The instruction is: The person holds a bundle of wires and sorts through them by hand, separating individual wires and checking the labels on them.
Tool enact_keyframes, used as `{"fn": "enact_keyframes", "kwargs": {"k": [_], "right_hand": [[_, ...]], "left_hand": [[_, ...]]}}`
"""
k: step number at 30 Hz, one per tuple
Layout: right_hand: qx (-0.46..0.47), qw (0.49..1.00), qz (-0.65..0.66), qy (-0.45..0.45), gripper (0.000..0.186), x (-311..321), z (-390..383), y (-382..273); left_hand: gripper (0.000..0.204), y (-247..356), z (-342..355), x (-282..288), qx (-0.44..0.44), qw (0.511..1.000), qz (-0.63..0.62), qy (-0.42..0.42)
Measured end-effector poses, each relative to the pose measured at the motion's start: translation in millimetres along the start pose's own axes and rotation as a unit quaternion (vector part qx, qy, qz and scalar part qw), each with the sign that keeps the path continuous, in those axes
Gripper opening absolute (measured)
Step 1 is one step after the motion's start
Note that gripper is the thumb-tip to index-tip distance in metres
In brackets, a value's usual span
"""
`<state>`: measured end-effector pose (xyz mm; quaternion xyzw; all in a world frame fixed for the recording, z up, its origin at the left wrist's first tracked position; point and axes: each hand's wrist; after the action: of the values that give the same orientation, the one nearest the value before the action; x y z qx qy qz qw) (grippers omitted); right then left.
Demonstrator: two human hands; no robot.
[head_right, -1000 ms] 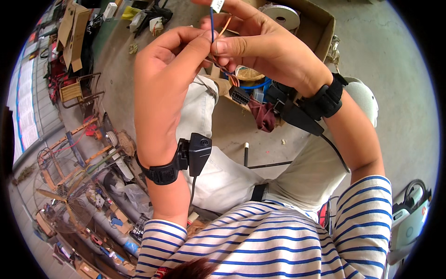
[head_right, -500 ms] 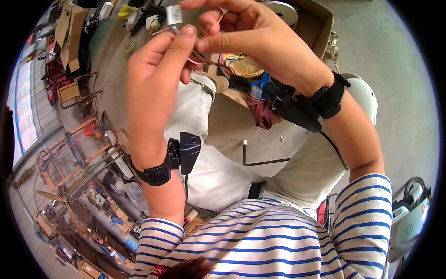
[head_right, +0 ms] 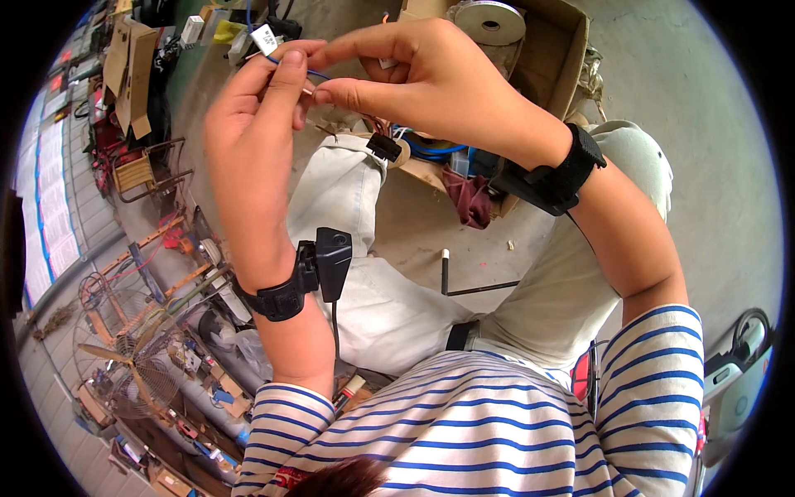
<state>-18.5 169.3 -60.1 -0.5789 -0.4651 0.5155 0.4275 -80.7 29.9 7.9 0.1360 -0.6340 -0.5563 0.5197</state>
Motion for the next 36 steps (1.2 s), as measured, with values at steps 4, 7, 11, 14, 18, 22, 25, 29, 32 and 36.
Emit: {"fn": "enact_keyframes", "kwargs": {"k": [4,7,11,14,18,22,25,29,32,36], "right_hand": [[-0.010,1.000,-0.020,0.016,0.025,5,2,-3],[-0.031,0.994,-0.096,0.035,0.027,8,0,-2],[-0.051,0.989,-0.115,0.077,0.022,11,0,7],[-0.046,0.992,-0.047,0.112,0.024,20,1,15],[-0.057,0.991,-0.008,0.125,0.026,25,5,10],[-0.124,0.980,0.095,0.120,0.021,32,5,10],[-0.136,0.972,0.179,0.067,0.020,36,4,13],[-0.099,0.972,0.212,-0.005,0.015,38,6,19],[-0.107,0.969,0.219,-0.039,0.019,36,5,16],[-0.140,0.965,0.210,-0.067,0.020,33,5,12]], "left_hand": [[0.022,-3,2,-8,-0.011,0.999,0.040,-0.013],[0.023,-9,3,-11,-0.042,0.998,0.035,-0.013],[0.027,1,1,-15,-0.024,0.998,0.065,-0.013],[0.028,-3,0,-22,-0.032,0.999,0.030,-0.010],[0.027,-7,0,-19,-0.206,0.974,0.090,0.017],[0.021,13,-8,-21,-0.067,0.995,0.032,-0.062],[0.023,5,-6,-24,-0.036,0.994,0.062,-0.077],[0.022,7,-2,-24,-0.022,0.997,0.071,-0.036],[0.016,1,1,-30,-0.092,0.995,-0.002,0.024],[0.020,-8,6,-26,-0.295,0.948,0.112,0.032]]}}
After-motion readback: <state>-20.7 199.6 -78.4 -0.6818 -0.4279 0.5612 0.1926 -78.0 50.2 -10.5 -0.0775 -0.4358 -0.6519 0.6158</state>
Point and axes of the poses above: each hand's wrist, its own z-axis towards the middle knuckle, its own x-axis out of the back of the hand, y = z × x, and after that the axes turned 15 degrees about -x, right-handed
